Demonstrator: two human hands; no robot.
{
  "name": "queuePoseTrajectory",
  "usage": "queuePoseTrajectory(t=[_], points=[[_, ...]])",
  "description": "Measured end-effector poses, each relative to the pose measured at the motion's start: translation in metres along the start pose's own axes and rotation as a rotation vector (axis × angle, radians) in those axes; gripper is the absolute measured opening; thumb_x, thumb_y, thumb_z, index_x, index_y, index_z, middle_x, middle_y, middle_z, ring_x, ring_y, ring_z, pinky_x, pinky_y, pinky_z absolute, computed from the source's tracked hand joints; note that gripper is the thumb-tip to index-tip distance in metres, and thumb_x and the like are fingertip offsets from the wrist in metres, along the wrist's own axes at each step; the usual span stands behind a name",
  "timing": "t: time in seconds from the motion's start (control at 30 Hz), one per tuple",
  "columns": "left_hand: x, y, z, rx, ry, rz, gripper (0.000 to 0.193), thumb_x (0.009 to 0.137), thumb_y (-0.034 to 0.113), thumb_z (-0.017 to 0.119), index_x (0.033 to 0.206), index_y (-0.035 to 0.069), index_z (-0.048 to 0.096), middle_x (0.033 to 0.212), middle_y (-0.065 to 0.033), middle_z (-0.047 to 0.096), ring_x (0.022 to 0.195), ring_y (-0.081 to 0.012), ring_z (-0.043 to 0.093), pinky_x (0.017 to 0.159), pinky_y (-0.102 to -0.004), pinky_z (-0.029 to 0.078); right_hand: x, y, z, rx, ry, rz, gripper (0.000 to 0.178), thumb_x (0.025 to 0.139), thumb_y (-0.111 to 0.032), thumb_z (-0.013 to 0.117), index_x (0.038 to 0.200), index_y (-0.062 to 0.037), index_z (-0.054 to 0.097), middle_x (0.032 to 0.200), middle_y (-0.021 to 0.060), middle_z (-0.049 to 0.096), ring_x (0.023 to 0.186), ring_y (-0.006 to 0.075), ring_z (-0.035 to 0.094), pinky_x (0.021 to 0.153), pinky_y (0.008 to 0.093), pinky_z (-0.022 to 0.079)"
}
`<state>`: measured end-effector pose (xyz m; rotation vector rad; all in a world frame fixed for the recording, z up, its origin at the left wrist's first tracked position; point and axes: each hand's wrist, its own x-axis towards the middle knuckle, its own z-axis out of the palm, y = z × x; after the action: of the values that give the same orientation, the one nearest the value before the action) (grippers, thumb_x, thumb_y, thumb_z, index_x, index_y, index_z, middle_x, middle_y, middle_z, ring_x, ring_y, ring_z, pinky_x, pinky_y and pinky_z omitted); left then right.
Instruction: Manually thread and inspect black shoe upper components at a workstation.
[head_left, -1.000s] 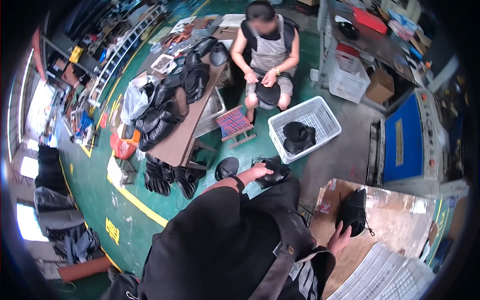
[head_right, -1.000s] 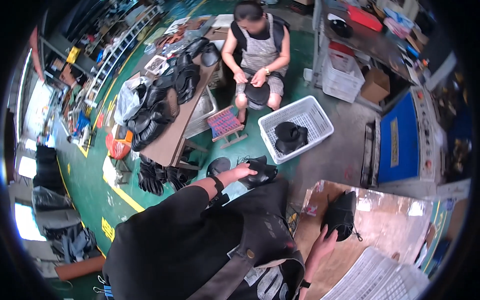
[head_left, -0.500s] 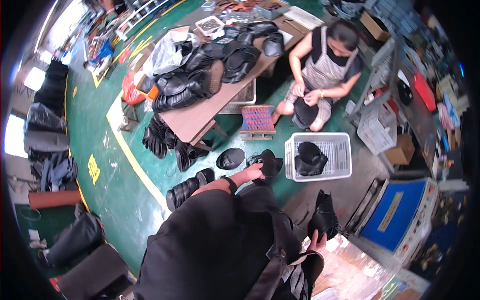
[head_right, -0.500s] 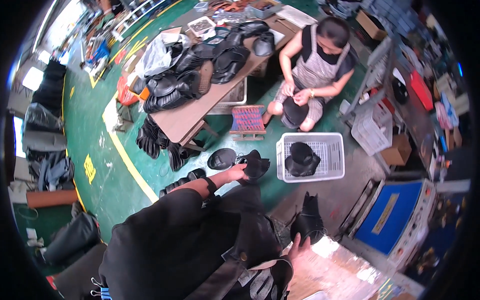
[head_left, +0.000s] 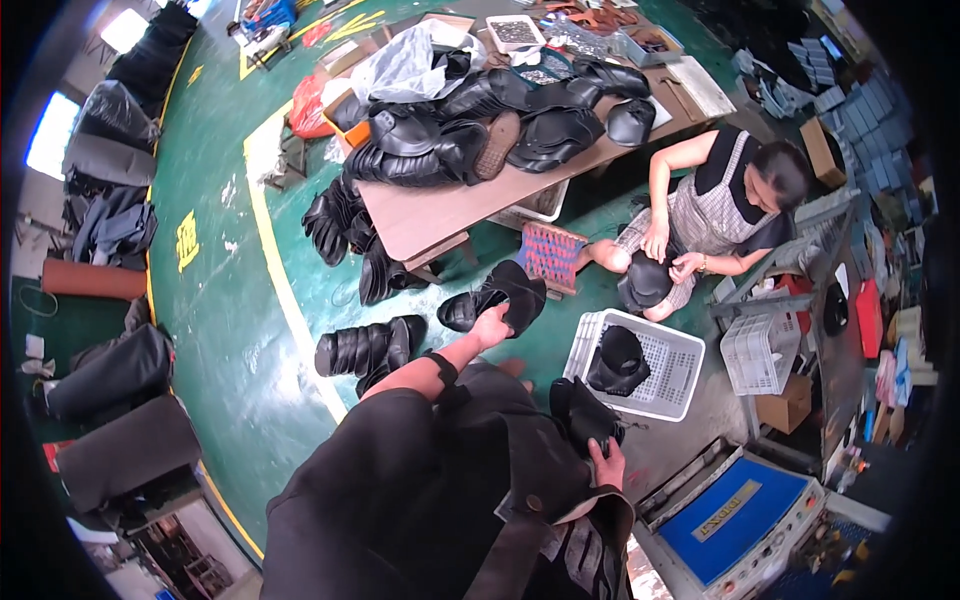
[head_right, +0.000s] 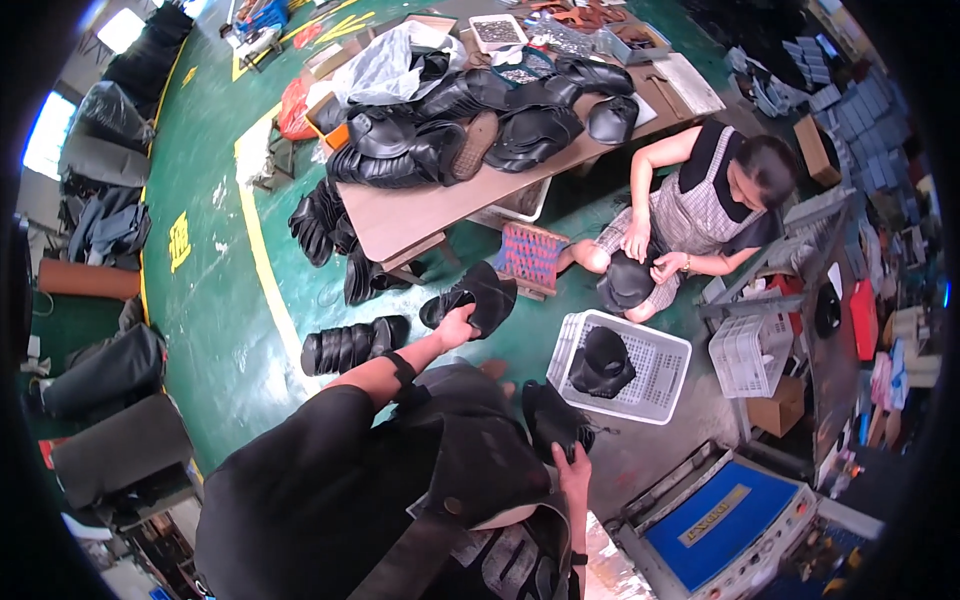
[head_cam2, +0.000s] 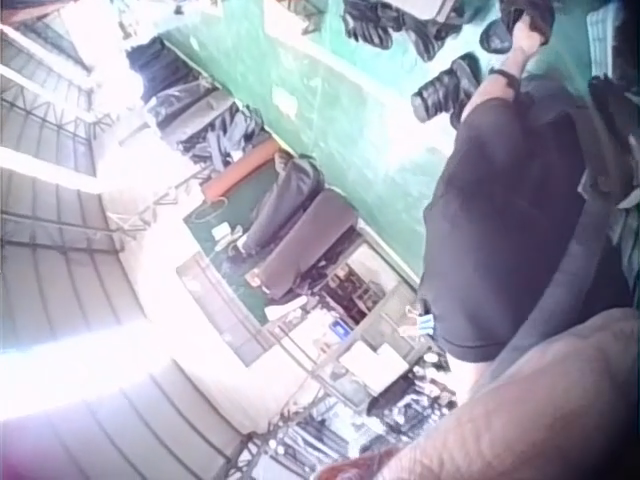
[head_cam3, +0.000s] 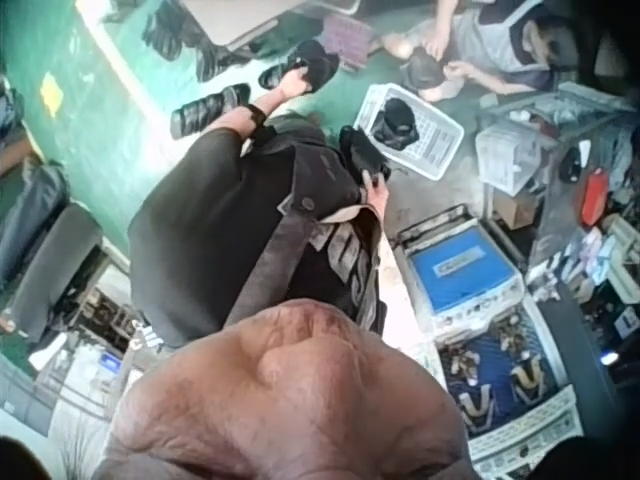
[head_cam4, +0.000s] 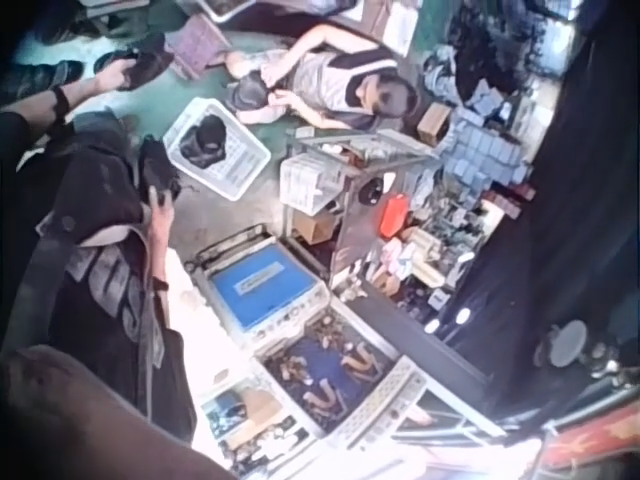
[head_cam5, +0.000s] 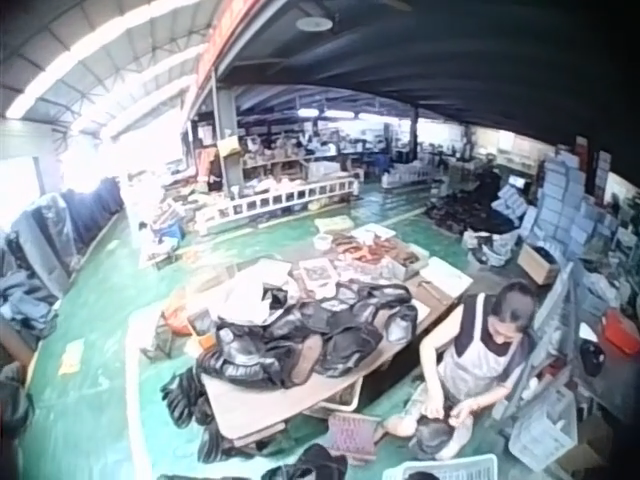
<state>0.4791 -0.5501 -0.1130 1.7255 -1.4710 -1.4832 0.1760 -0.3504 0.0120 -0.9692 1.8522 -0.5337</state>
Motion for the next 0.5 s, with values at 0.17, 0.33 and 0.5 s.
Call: queuePoseTrajectory(t=[0.17, 0.33, 0.5], points=[[-0.022, -0.011, -0.026, -0.062, 0.067, -0.021, 0.033, 0.067, 0.003, 0.065, 0.098, -0.002, 0.053, 0.084, -0.0116, 0.06, 0.083, -0.0184, 0.057, 0.076, -0.0325, 0.044, 0.037, -0.002, 0.015, -0.167, -0.06, -0.127, 0.05, 0.078, -0.042, 0.066, 0.102, 0.0013, 0.058, 0.089, 0.0211, 0.063, 0.086, 0.0336, 0.062, 0.074, 0.0382, 0.046], [-0.032, 0.006, -0.056, -0.034, 0.06, -0.058, 0.051, 0.068, 0.008, 0.064, 0.116, -0.001, 0.051, 0.104, -0.0167, 0.062, 0.101, -0.0269, 0.059, 0.086, -0.0333, 0.043, 0.07, -0.011, 0.026, -0.262, -0.089, -0.137, 0.047, 0.078, -0.042, 0.065, 0.099, -0.0003, 0.058, 0.088, 0.0211, 0.062, 0.086, 0.0368, 0.06, 0.073, 0.0394, 0.046], [0.005, -0.014, -0.055, -0.155, 0.067, -0.029, 0.058, 0.069, 0.004, 0.064, 0.125, -0.001, 0.046, 0.113, -0.0178, 0.059, 0.111, -0.0257, 0.055, 0.094, -0.0305, 0.04, 0.106, -0.018, 0.019, -0.318, -0.263, -0.133, 0.047, 0.077, -0.046, 0.064, 0.096, -0.0035, 0.059, 0.088, 0.0207, 0.062, 0.087, 0.0397, 0.058, 0.071, 0.043, 0.046]])
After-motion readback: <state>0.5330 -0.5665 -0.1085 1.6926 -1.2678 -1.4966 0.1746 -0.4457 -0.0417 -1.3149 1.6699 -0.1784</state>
